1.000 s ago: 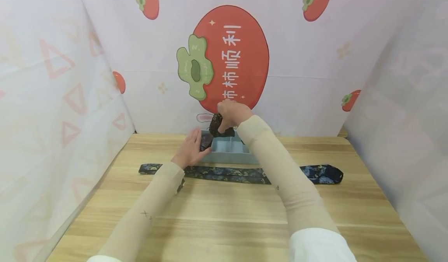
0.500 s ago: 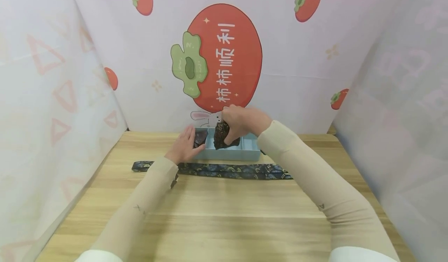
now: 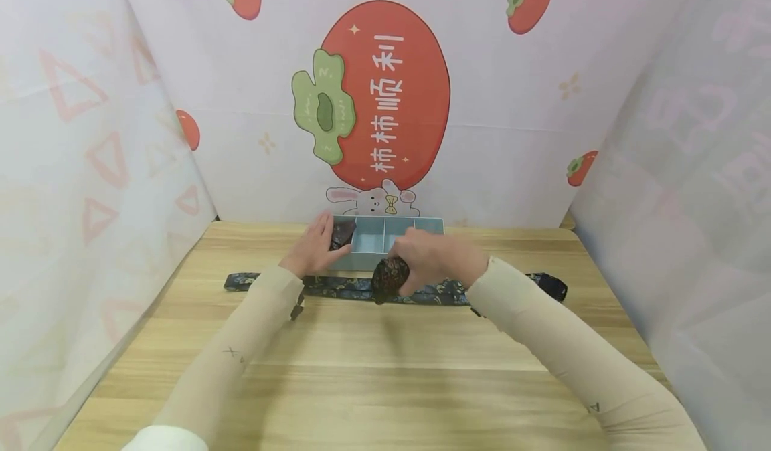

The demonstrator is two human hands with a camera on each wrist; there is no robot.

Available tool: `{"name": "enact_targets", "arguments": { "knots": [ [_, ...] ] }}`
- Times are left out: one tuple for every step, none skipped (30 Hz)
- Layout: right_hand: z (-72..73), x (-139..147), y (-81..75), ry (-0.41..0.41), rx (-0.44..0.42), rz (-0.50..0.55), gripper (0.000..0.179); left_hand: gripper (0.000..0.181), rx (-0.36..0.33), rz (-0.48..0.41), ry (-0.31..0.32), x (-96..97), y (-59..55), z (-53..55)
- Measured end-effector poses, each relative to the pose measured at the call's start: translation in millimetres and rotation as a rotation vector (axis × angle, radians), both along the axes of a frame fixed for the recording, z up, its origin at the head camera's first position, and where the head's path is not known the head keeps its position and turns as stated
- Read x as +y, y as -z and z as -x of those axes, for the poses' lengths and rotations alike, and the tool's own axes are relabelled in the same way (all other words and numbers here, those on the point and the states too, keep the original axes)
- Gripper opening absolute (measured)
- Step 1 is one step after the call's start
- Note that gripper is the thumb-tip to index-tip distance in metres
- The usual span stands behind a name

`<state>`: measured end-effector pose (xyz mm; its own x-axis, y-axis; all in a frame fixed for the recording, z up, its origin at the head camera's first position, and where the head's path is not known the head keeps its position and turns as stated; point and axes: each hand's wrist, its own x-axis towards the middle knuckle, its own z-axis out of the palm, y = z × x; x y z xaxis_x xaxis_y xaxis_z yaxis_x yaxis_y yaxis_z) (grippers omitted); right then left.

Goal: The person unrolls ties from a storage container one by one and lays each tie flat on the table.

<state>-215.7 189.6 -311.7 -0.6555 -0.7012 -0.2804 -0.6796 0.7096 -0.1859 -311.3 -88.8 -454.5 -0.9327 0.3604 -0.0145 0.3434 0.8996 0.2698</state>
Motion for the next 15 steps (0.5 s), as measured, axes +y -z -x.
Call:
{"name": "enact_targets", "arguments": {
  "knots": [
    [-1.9, 0.7, 4.8, -0.007, -0.007, 0.014, 0.047, 0.101, 0.000, -0.008, 0.001, -0.1, -0.6, -0.5],
    [-3.3, 1.4, 10.2, -0.019, -0.010, 0.027, 0.043, 0.101, -0.001, -0.013, 0.001, 0.1, -1.9, -1.2],
    [-4.5, 2.3, 15.9, -0.033, -0.005, 0.045, 0.039, 0.100, -0.002, -0.015, 0.002, 0.3, -3.1, -2.0],
    [-5.7, 3.3, 21.7, -0.050, 0.001, 0.065, 0.036, 0.099, -0.002, -0.019, 0.004, 0.8, -4.0, -2.4],
    [-7.1, 4.3, 27.2, -0.067, 0.009, 0.084, 0.034, 0.098, -0.002, -0.022, 0.010, 1.2, -5.3, -2.8],
    [-7.9, 5.2, 33.5, -0.088, 0.015, 0.111, 0.031, 0.097, 0.000, -0.026, 0.016, 1.9, -6.6, -3.6],
    [-9.0, 6.2, 39.5, -0.108, 0.026, 0.125, 0.033, 0.095, 0.004, -0.032, 0.024, 2.7, -7.3, -4.0],
    [-9.9, 7.0, 45.8, -0.127, 0.037, 0.140, 0.034, 0.094, 0.007, -0.037, 0.031, 3.2, -8.0, -4.6],
    [-11.6, 7.5, 51.2, -0.139, 0.045, 0.150, 0.037, 0.092, 0.015, -0.043, 0.041, 3.4, -8.5, -5.4],
    [-13.8, 7.8, 55.9, -0.145, 0.047, 0.153, 0.042, 0.091, 0.023, -0.051, 0.052, 3.4, -9.8, -7.0],
    [-15.9, 7.8, 60.4, -0.151, 0.052, 0.153, 0.046, 0.090, 0.029, -0.061, 0.062, 3.1, -11.4, -9.1],
    [-17.7, 7.7, 65.0, -0.158, 0.058, 0.153, 0.051, 0.089, 0.040, -0.071, 0.074, 2.6, -12.9, -11.9],
    [-19.7, 7.7, 69.0, -0.161, 0.066, 0.146, 0.055, 0.088, 0.056, -0.089, 0.086, 1.8, -14.6, -15.1],
    [-21.5, 7.6, 72.9, -0.170, 0.076, 0.149, 0.056, 0.086, 0.077, -0.102, 0.103, 1.2, -16.6, -18.6],
    [-23.0, 7.9, 76.7, -0.181, 0.087, 0.148, 0.058, 0.084, 0.106, -0.114, 0.123, 0.8, -18.8, -22.9]
  ]
}}
